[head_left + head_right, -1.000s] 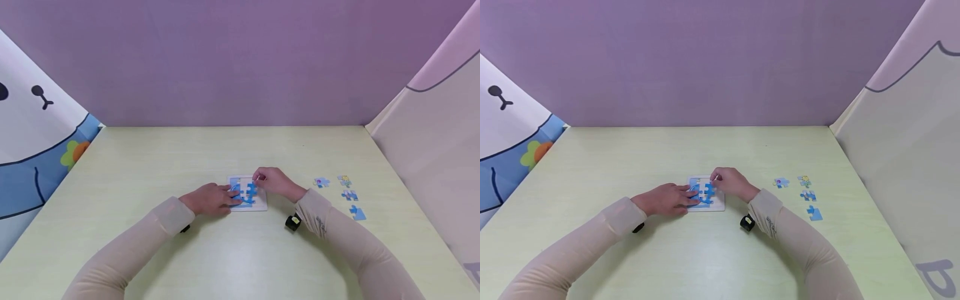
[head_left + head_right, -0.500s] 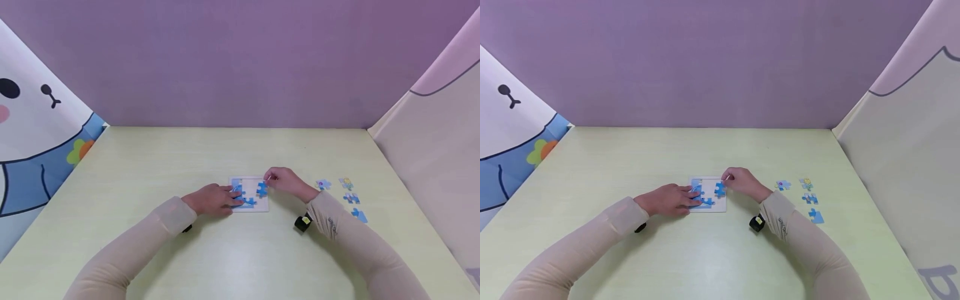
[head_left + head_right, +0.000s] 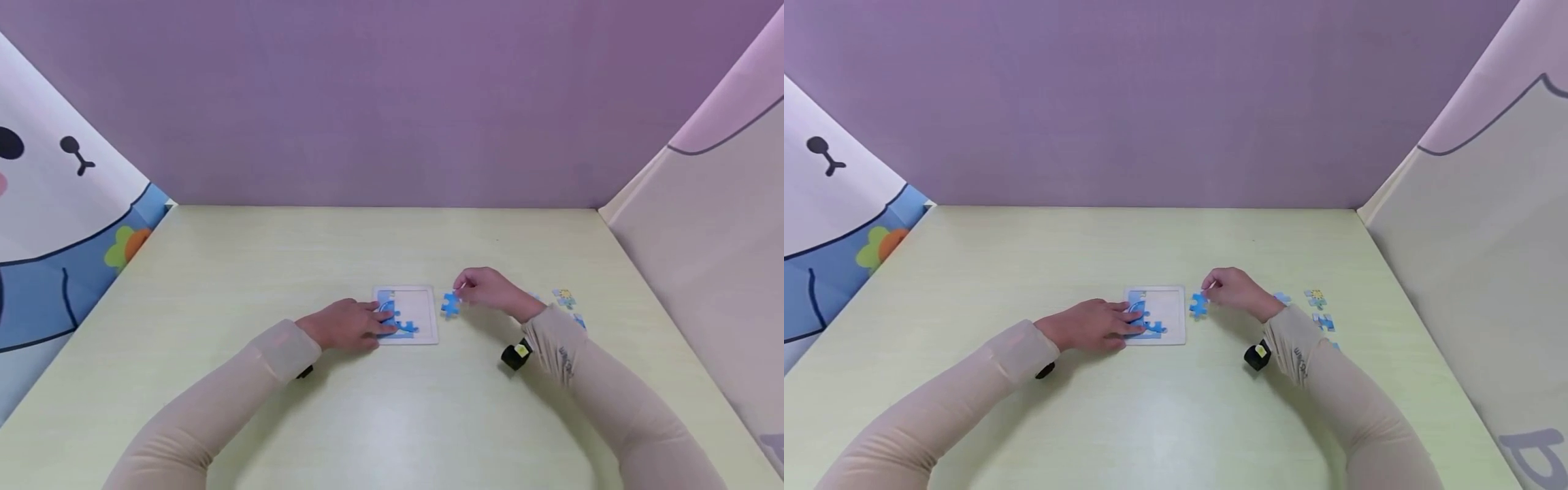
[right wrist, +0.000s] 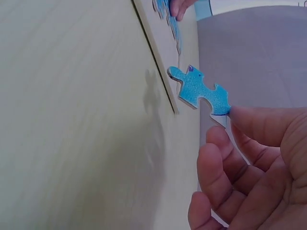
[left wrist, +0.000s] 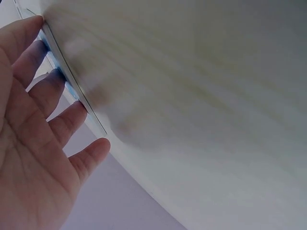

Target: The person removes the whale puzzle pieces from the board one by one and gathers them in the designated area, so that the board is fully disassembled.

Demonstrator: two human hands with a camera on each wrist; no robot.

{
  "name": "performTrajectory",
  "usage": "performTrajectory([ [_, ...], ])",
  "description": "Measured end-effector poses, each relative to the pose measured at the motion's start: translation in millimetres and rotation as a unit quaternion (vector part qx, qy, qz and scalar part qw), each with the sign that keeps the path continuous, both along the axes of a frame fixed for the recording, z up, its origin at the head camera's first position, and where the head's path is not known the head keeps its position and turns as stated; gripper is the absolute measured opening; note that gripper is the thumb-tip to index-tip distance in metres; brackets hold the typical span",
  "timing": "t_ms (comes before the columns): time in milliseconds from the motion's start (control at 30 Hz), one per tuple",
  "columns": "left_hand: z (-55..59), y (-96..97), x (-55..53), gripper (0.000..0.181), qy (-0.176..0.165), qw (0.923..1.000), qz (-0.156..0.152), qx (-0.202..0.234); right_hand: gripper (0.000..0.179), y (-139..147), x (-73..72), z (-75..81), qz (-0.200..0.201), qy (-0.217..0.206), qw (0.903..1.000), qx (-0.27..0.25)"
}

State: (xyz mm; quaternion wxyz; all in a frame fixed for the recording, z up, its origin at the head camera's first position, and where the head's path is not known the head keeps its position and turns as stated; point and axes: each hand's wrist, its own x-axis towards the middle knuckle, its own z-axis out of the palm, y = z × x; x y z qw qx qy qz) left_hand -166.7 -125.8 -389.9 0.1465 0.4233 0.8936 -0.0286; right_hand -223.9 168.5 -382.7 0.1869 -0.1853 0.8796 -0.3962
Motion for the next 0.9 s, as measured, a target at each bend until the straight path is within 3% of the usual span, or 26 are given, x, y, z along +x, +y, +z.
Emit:
performTrajectory([
  [600, 4.4, -5.0, 2.2, 0.042, -0.021, 0.9995, 0.006, 0.023, 0.012, 53, 3.3, 12.3, -0.013, -0.024, 0.9979, 0.06],
  [900, 5.8, -6.7, 7.0, 0.041, -0.023, 0.9994, 0.011, 0.023, 0.01, 75, 2.3, 18.5, 0.007, -0.048, 0.9953, 0.084],
])
